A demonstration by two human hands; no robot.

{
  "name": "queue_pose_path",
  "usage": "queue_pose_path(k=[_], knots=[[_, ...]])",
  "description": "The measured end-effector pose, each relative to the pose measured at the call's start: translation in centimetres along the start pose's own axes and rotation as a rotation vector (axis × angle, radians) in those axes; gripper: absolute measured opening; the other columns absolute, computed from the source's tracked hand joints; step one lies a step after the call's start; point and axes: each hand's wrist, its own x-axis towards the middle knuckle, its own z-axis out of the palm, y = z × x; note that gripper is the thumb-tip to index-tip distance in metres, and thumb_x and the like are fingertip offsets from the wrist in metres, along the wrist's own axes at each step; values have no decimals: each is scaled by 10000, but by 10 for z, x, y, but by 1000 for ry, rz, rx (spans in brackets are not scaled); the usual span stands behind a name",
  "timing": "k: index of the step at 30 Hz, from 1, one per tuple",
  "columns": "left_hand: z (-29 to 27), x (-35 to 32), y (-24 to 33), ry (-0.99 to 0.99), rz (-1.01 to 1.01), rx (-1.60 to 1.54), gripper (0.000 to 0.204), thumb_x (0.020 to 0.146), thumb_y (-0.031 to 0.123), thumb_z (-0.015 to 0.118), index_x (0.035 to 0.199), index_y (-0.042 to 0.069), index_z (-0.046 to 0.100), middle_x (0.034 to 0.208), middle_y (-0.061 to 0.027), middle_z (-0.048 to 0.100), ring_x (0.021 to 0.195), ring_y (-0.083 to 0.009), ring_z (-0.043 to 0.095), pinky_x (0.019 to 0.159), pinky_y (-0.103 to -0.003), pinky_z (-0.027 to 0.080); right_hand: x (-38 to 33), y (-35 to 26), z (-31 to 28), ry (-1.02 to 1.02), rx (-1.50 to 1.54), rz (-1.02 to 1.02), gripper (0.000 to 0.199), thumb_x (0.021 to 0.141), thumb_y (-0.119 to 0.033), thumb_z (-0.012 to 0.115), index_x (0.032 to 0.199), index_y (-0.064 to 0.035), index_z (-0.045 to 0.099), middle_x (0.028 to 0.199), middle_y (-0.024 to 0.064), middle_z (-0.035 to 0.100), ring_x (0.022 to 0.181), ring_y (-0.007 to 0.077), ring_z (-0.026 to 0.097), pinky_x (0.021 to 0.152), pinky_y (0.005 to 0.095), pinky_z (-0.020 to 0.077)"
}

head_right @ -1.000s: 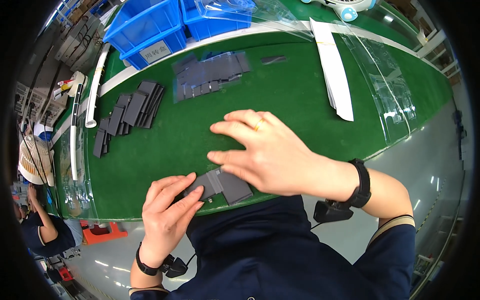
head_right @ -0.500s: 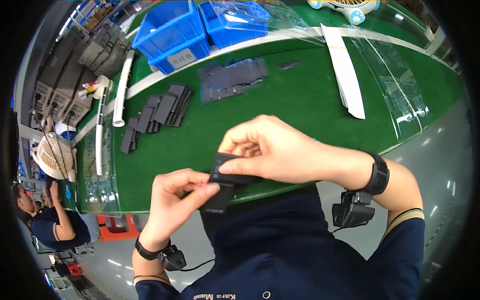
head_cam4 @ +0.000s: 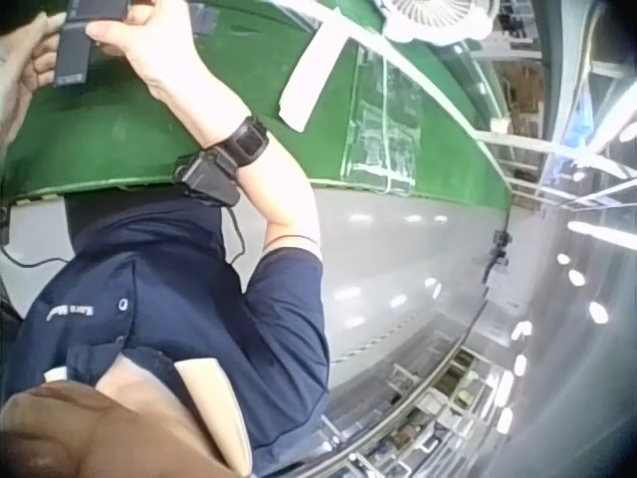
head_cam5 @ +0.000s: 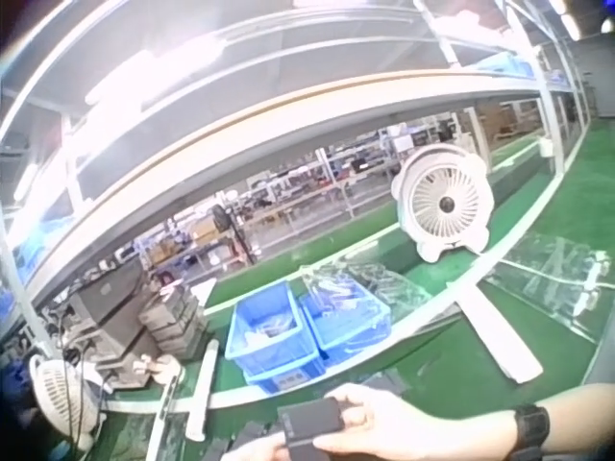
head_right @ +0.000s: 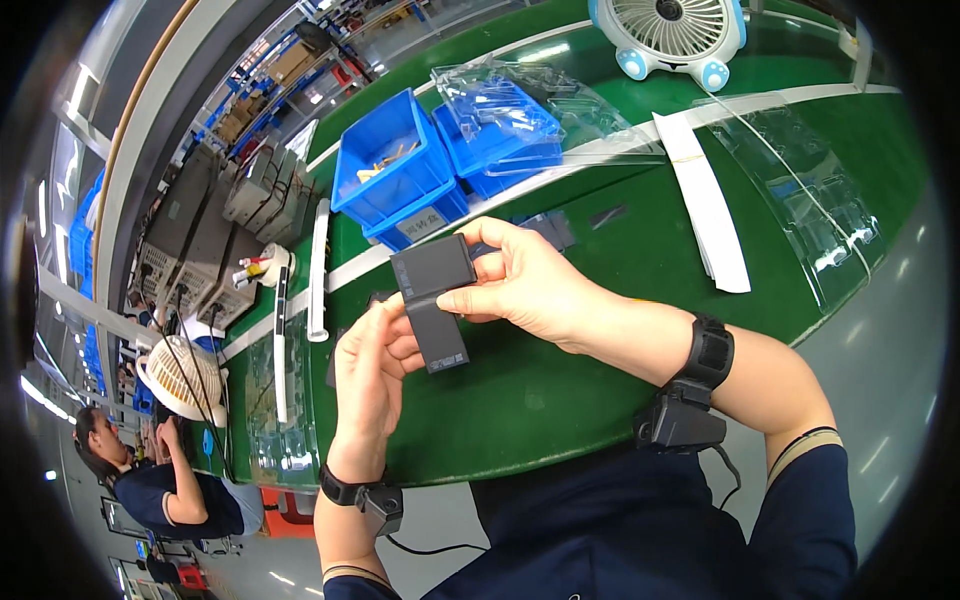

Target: The recorder is assembling small black plastic components at an industrial workbench.

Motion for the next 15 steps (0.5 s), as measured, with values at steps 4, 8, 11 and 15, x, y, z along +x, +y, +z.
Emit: queue_pose_path(k=[4, 8, 11, 15], knots=[[-3, 9, -26, 51, 76, 111, 273, 903, 66, 703, 1170, 21, 667, 962, -42, 705, 849, -74, 655, 701, -205, 543, 4, 10, -5, 99, 28, 29, 441, 864, -49, 721, 1238, -38, 488, 1010, 83, 689, 929, 134, 653, 821, 305, 537], [-2, 12, -35, 33, 14, 35, 243, 896, 58, 708, 1135, 23, 680, 968, -59, 716, 848, -87, 668, 702, -211, 554, 2, 14, -12, 159, 53, 112, 440, 868, -52, 719, 1236, -69, 479, 1039, 63, 684, 947, 127, 654, 834, 304, 538], [-6, 11, -40, 27, -17, 48, 232, 899, 71, 706, 1125, 24, 681, 976, -64, 717, 849, -87, 671, 710, -217, 561, 2, 19, -16, 136, 58, 137, 442, 872, -58, 719, 1237, -94, 472, 1073, 45, 681, 971, 118, 652, 845, 303, 539], [-7, 12, -44, 70, -53, 62, 226, 900, 76, 706, 1120, 26, 685, 975, -57, 717, 848, -86, 670, 710, -215, 558, 4, 24, -13, 135, 39, 101, 398, 898, -93, 702, 1226, -100, 478, 1032, 50, 693, 951, 122, 662, 823, 300, 538]])
